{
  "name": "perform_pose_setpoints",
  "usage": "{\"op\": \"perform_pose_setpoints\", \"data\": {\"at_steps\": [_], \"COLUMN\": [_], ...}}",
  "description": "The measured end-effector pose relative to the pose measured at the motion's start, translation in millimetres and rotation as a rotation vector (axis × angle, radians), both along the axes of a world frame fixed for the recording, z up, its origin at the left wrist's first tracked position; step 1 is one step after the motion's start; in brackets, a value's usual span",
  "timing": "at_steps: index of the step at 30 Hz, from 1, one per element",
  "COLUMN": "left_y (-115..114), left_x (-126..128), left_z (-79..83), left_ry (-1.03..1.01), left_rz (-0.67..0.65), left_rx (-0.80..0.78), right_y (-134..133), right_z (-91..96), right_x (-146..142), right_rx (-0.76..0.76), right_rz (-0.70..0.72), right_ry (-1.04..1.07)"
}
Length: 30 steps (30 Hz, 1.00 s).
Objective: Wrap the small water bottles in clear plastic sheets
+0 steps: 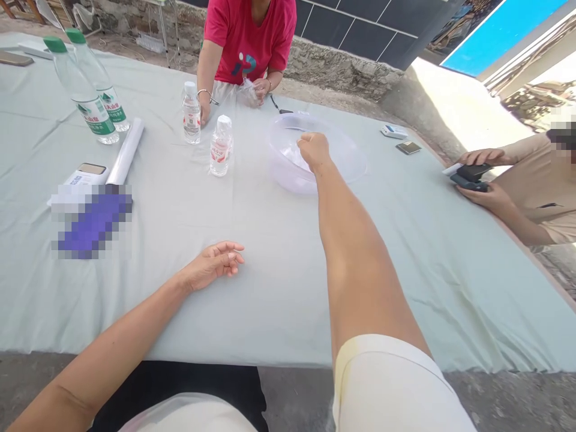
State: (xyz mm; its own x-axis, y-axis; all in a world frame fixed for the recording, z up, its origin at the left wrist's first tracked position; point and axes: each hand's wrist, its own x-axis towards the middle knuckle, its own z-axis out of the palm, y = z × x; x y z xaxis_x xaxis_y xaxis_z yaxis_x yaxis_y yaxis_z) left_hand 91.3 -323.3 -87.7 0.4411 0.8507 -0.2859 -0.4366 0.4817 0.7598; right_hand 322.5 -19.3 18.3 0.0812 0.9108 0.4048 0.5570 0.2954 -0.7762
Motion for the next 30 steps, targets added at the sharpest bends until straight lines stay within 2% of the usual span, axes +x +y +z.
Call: {"op": "perform_pose_setpoints", "data": {"at_steps": [2,5,7,9,12,15,17,21,23,26,30], "left_y": [0.6,3.8,6.7,8.7,9.4,8.6,8.3,8.7,9.0,9.6,11.2], "left_x": [0.5,-1.5,-5.9,-12.3,-21.5,-24.1,-21.4,-11.8,-9.1,-11.0,-21.6], "left_z": [-1.2,-2.0,-0.7,2.4,8.5,12.9,13.2,8.1,6.4,9.5,19.9], "left_ry": [-0.045,-0.165,-0.232,-0.277,-0.273,-0.144,-0.056,0.036,0.057,0.112,0.363], "left_rz": [0.029,0.105,0.166,0.216,0.257,0.263,0.278,0.315,0.341,0.488,0.705], "left_rx": [0.001,-0.029,-0.086,-0.14,-0.164,-0.147,-0.123,-0.067,-0.041,0.021,0.226], "right_y": [-24.4,-99.4,-160.9,-214.6,-262.9,-277.2,-277.8,-278.1,-279.7,-278.4,-264.5], "right_z": [13.9,16.6,2.3,-21.4,-61.3,-91.1,-101.0,-103.4,-101.9,-101.1,-103.4], "right_x": [-11.0,-31.4,-44.0,-53.9,-63.8,-68.6,-68.6,-62.7,-59.2,-55.4,-49.7], "right_rx": [0.058,0.139,0.091,-0.072,-0.288,-0.374,-0.387,-0.431,-0.447,-0.485,-0.675], "right_rz": [0.046,0.289,0.504,0.731,0.975,0.953,0.904,0.91,0.842,0.701,0.487], "right_ry": [0.07,0.21,0.201,0.178,0.183,0.256,0.325,0.401,0.444,0.59,0.901]}}
